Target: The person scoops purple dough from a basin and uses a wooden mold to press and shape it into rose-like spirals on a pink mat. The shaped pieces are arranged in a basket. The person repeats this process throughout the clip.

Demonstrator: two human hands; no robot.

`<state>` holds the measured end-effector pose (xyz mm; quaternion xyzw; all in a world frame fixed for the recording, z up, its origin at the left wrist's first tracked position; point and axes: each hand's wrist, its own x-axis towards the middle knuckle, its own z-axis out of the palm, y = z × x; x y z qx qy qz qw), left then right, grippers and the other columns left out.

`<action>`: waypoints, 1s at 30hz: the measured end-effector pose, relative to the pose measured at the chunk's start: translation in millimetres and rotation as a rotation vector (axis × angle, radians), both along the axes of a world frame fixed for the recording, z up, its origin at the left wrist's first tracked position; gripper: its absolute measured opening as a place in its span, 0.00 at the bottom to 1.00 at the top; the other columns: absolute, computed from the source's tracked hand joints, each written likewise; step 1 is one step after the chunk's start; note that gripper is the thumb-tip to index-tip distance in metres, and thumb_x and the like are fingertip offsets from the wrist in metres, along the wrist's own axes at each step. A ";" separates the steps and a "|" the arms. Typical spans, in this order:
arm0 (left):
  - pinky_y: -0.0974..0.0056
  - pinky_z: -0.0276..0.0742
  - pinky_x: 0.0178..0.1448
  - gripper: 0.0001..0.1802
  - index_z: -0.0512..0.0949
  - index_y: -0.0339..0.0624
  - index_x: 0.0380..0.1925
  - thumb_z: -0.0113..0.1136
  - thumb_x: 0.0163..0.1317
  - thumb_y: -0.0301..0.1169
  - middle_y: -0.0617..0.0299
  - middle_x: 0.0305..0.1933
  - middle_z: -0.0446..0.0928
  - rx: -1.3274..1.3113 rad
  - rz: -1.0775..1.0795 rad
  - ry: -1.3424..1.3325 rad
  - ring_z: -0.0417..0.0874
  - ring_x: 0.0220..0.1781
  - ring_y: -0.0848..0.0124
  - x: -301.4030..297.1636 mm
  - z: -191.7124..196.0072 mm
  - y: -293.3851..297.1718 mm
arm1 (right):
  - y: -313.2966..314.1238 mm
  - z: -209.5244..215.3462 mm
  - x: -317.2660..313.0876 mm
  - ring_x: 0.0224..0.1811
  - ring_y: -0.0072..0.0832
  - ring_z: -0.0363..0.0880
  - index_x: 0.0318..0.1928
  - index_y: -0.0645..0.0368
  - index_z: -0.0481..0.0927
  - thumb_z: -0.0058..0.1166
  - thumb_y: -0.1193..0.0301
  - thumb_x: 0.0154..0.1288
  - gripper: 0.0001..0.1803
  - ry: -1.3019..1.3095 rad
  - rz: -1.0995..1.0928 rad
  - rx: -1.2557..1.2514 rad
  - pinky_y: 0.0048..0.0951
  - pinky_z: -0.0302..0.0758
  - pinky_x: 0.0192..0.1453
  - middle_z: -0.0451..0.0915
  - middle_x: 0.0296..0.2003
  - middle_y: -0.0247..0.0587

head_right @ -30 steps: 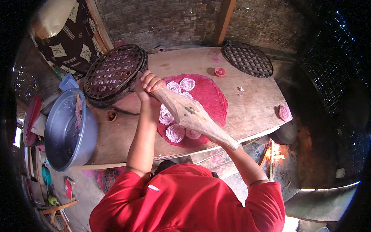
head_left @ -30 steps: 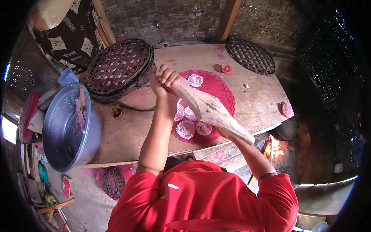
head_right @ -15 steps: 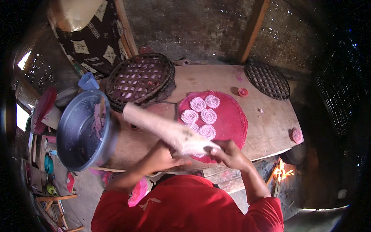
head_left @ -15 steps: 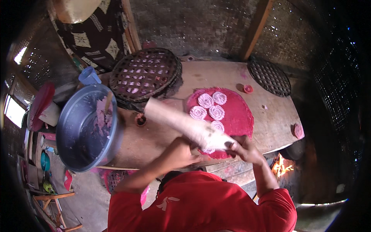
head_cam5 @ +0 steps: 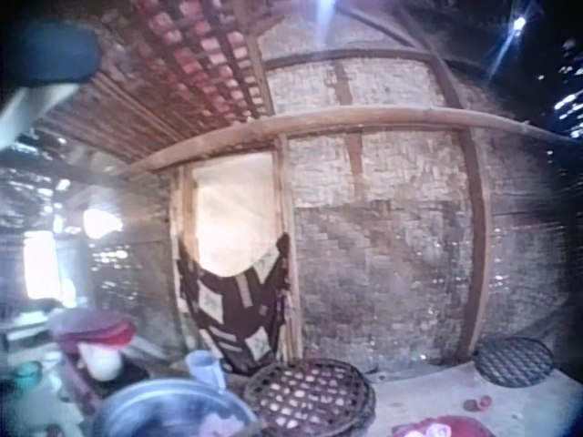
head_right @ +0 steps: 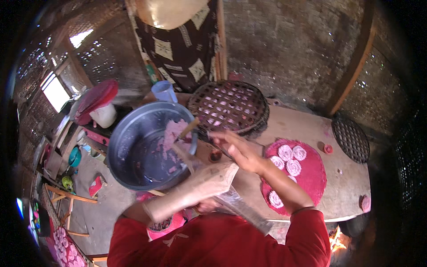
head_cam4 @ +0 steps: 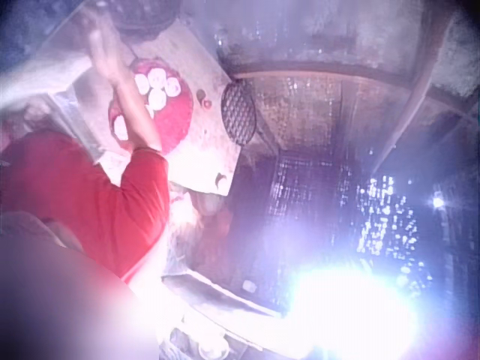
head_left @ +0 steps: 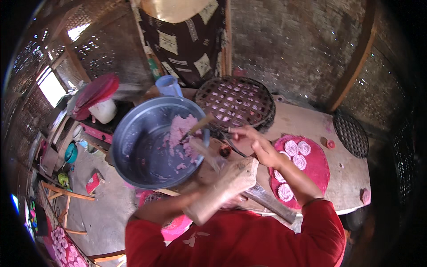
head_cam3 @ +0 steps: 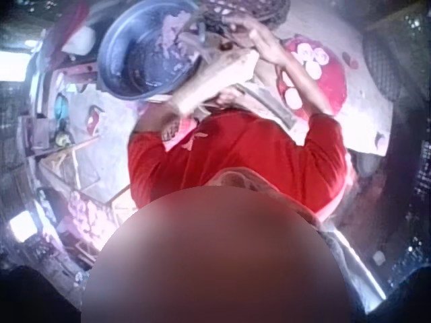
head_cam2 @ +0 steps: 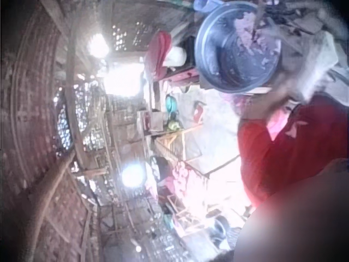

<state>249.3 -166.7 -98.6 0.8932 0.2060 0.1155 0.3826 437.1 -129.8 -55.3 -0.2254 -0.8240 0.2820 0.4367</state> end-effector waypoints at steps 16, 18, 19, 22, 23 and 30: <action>0.52 0.78 0.47 0.14 0.80 0.45 0.44 0.60 0.56 0.32 0.49 0.40 0.82 0.581 0.501 0.268 0.82 0.42 0.48 -188.6 128.5 58.4 | 37.3 143.7 -143.4 0.14 0.14 0.62 0.61 0.50 0.59 0.45 0.68 0.76 0.18 0.257 -0.027 0.032 0.21 0.59 0.17 0.64 0.20 0.25; 0.52 0.78 0.43 0.13 0.80 0.41 0.42 0.60 0.57 0.31 0.49 0.38 0.82 0.750 0.355 -0.015 0.82 0.37 0.48 -221.0 120.2 75.4 | 50.1 139.4 -118.7 0.19 0.15 0.64 0.60 0.49 0.62 0.47 0.63 0.75 0.18 0.379 -0.216 -0.076 0.20 0.69 0.21 0.65 0.27 0.27; 0.51 0.77 0.38 0.12 0.80 0.39 0.42 0.60 0.59 0.30 0.53 0.36 0.82 0.702 0.442 -0.104 0.83 0.33 0.55 -236.1 116.2 80.9 | 60.5 137.5 -107.0 0.19 0.16 0.66 0.57 0.50 0.63 0.46 0.62 0.76 0.16 0.567 -0.304 -0.079 0.22 0.73 0.23 0.66 0.27 0.29; 0.55 0.78 0.57 0.15 0.78 0.34 0.50 0.58 0.66 0.29 0.56 0.47 0.82 -0.356 0.889 -0.722 0.82 0.54 0.66 -252.6 95.3 83.4 | 108.6 112.8 -110.2 0.20 0.22 0.71 0.49 0.53 0.63 0.44 0.60 0.76 0.12 1.239 -0.376 -0.101 0.28 0.79 0.29 0.66 0.29 0.34; 0.55 0.76 0.61 0.16 0.76 0.33 0.53 0.58 0.67 0.29 0.55 0.50 0.81 -0.328 0.708 -0.963 0.80 0.57 0.64 -247.6 89.5 87.3 | 121.8 101.2 -116.2 0.20 0.25 0.72 0.47 0.54 0.62 0.44 0.60 0.76 0.12 1.492 -0.401 -0.146 0.30 0.80 0.30 0.67 0.29 0.36; 0.55 0.76 0.59 0.11 0.74 0.39 0.48 0.57 0.68 0.30 0.60 0.43 0.76 0.142 0.826 -1.699 0.79 0.47 0.68 -241.5 114.2 123.6 | 136.7 -11.6 -197.4 0.55 0.43 0.74 0.56 0.54 0.65 0.42 0.45 0.74 0.26 0.720 -0.164 -0.839 0.49 0.74 0.57 0.74 0.50 0.48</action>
